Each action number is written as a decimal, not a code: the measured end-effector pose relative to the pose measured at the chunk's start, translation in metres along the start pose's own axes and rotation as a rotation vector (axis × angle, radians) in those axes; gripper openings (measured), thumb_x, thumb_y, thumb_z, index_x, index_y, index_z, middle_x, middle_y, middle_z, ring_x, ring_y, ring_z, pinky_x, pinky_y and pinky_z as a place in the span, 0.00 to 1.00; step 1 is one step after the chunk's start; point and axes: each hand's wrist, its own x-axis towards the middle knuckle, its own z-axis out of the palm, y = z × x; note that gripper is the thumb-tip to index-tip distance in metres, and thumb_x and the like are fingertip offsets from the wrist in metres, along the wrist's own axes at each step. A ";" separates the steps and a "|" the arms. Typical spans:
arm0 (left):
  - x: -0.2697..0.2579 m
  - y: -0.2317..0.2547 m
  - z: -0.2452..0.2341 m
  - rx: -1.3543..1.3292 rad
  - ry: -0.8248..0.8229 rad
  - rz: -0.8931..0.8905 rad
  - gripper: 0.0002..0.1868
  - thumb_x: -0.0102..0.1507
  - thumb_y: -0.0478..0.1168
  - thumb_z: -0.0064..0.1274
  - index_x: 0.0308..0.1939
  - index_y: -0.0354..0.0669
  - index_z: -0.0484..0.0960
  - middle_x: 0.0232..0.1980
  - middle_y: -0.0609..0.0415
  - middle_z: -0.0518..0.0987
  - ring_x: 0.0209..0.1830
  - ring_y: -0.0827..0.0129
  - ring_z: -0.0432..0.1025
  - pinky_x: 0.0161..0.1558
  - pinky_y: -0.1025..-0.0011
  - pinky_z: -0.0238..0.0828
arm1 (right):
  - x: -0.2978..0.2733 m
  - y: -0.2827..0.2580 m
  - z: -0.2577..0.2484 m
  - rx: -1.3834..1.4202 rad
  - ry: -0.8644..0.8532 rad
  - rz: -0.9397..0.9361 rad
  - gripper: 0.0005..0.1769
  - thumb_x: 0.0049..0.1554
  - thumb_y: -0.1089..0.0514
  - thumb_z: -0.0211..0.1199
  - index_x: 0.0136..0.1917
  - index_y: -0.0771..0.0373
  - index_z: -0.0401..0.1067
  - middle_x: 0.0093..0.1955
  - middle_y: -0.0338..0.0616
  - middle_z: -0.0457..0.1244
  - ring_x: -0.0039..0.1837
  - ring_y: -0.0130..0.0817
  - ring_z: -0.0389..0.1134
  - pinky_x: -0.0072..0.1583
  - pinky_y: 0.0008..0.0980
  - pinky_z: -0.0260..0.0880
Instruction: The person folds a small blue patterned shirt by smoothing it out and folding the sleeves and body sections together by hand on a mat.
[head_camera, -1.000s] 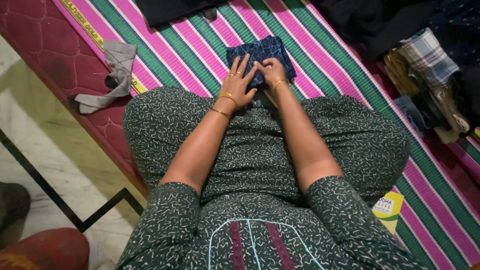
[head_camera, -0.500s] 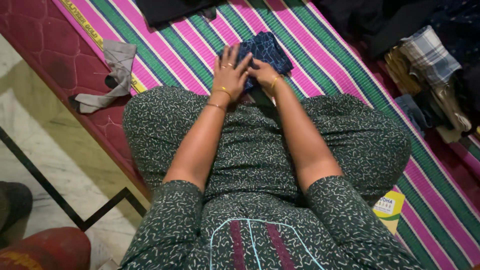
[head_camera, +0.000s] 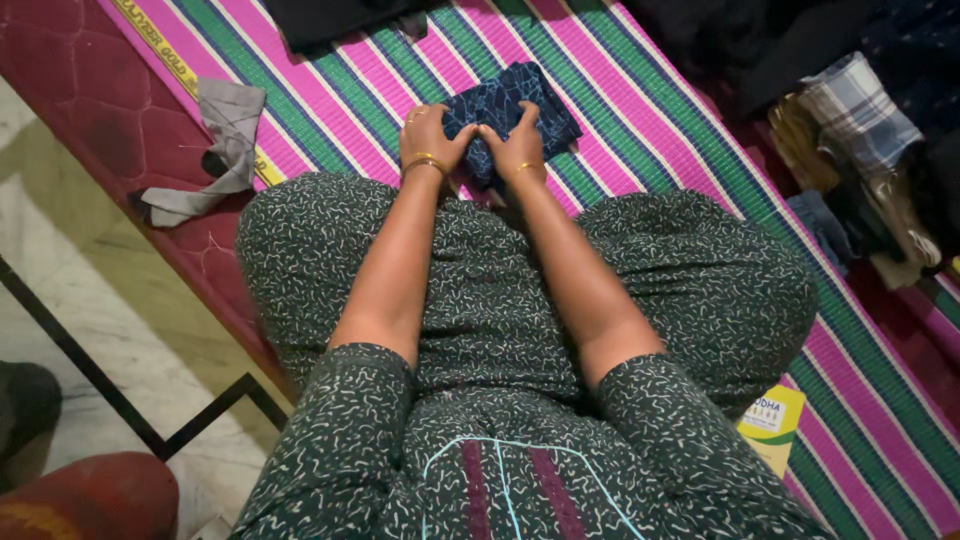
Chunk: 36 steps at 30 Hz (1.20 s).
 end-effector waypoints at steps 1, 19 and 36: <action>0.000 0.005 -0.004 0.012 -0.024 -0.024 0.34 0.54 0.61 0.68 0.55 0.44 0.80 0.56 0.42 0.79 0.62 0.49 0.70 0.62 0.55 0.66 | -0.001 -0.002 -0.002 -0.002 0.057 -0.078 0.45 0.50 0.42 0.77 0.68 0.62 0.55 0.62 0.64 0.62 0.62 0.61 0.66 0.61 0.49 0.68; 0.008 0.008 0.029 0.296 -0.285 0.231 0.27 0.67 0.48 0.42 0.72 0.74 0.68 0.80 0.56 0.57 0.82 0.57 0.41 0.68 0.31 0.45 | -0.020 -0.016 0.019 -0.648 -0.221 -0.468 0.21 0.63 0.57 0.54 0.64 0.73 0.68 0.70 0.62 0.60 0.73 0.56 0.60 0.69 0.48 0.65; 0.010 0.005 0.013 -0.491 0.240 0.111 0.18 0.67 0.37 0.40 0.56 0.35 0.79 0.71 0.37 0.72 0.78 0.38 0.54 0.77 0.52 0.50 | -0.027 -0.021 0.032 -0.840 -0.153 -0.457 0.40 0.60 0.46 0.59 0.75 0.75 0.56 0.67 0.71 0.60 0.67 0.66 0.62 0.65 0.55 0.63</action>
